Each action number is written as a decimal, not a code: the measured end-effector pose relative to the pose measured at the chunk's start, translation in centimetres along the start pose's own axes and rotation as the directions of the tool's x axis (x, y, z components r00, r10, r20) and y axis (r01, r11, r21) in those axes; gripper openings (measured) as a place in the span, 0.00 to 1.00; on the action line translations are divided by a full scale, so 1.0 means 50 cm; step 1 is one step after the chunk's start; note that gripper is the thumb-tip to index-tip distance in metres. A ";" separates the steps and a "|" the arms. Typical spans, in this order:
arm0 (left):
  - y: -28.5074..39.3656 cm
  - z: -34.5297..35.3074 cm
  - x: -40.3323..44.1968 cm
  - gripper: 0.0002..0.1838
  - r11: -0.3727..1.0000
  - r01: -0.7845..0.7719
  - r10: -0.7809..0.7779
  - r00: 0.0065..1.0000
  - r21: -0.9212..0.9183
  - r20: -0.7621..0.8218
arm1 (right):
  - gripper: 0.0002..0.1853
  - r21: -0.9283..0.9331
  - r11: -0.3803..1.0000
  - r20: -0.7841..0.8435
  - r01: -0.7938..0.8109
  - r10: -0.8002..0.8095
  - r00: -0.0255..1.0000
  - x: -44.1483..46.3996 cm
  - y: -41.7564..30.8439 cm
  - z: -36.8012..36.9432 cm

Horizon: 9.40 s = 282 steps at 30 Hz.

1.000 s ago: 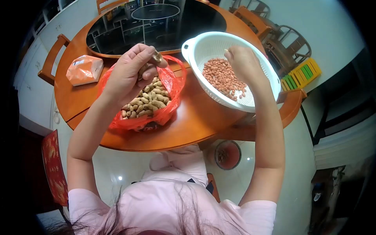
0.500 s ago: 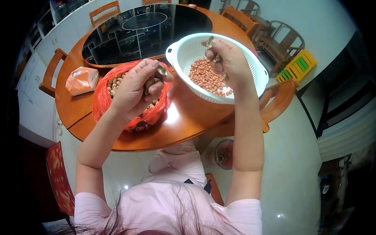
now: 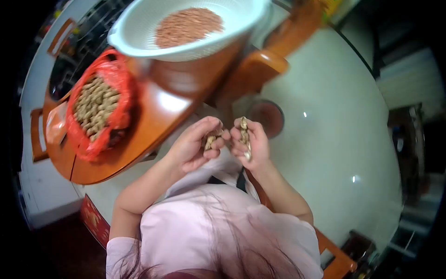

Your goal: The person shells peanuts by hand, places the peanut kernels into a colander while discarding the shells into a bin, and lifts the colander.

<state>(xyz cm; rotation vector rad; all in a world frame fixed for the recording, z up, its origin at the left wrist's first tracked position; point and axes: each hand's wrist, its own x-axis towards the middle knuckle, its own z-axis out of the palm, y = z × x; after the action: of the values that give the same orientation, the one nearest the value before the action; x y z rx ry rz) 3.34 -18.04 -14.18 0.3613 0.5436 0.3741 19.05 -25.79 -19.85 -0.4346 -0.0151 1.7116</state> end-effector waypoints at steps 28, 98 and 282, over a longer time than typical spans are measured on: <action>-0.064 -0.014 0.200 0.23 0.604 0.130 -0.174 0.984 0.786 -0.029 | 0.29 -0.436 0.854 -0.679 0.284 -0.520 0.519 0.046 -0.189 -0.484; 0.482 -0.228 -0.328 0.11 0.098 -0.573 0.907 0.387 0.814 0.163 | 0.20 -0.462 -0.442 0.602 0.768 0.480 0.638 0.450 0.224 0.512; 0.489 -0.166 -0.315 0.11 0.278 -0.458 0.818 0.574 0.844 0.042 | 0.12 -0.701 0.653 0.491 0.286 0.151 0.858 0.479 0.229 0.500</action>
<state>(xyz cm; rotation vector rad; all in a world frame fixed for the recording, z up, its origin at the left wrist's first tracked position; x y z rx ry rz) -19.79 -1.67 -3.65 1.4778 0.9708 1.0722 -2.04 0.59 -6.16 -0.5582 -1.1871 1.6303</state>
